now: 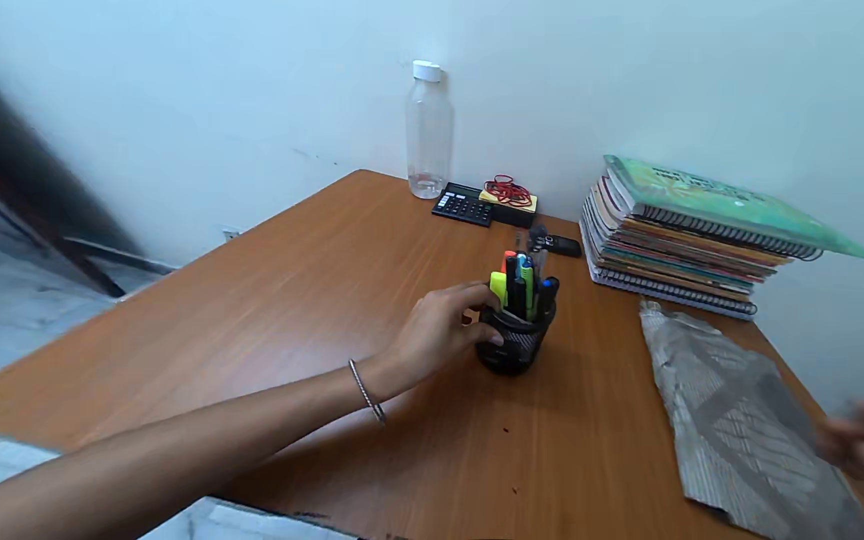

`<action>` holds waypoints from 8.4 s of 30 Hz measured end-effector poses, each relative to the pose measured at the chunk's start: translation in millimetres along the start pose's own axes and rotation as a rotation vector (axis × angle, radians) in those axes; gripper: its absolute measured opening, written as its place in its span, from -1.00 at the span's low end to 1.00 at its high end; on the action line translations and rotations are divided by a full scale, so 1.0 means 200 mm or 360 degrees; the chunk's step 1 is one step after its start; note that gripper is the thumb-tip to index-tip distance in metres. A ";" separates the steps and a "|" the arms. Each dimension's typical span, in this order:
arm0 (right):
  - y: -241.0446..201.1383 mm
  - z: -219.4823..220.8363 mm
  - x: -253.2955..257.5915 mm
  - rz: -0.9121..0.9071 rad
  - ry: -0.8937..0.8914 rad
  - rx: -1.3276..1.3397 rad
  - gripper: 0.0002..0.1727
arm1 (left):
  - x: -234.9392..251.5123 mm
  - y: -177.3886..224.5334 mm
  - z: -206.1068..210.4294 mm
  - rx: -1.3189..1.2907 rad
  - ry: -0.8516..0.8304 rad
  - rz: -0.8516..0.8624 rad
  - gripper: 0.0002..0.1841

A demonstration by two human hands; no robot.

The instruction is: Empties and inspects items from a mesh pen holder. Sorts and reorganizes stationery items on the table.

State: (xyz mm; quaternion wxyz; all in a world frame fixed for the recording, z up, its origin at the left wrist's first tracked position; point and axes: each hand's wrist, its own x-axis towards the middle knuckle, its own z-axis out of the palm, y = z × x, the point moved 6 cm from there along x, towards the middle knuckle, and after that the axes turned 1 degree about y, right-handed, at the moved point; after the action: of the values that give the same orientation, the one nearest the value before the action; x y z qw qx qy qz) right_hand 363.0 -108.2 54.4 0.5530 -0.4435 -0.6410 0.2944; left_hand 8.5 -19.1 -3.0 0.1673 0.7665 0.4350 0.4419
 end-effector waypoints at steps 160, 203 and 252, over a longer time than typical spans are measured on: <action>0.50 0.40 0.24 -0.0816 -0.0630 -0.0720 -0.17 | 0.25 0.34 0.39 0.0419 -0.0592 0.0996 -0.66; 0.15 1.15 0.48 -0.0486 -0.1231 -0.0450 -0.16 | 0.09 -0.02 -0.21 0.0207 -0.0704 -0.0886 -0.64; 0.14 1.12 0.55 -0.0216 -0.0741 -0.0674 -0.93 | -0.02 -0.20 0.00 -0.0843 -0.0754 -0.0467 0.00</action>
State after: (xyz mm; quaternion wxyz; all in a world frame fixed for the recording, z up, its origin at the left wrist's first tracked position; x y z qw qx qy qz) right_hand 153.2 26.9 30.5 0.3053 -0.4257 -0.8254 0.2106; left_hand -13.3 -0.1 -30.8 0.5169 0.7073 0.3602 0.3208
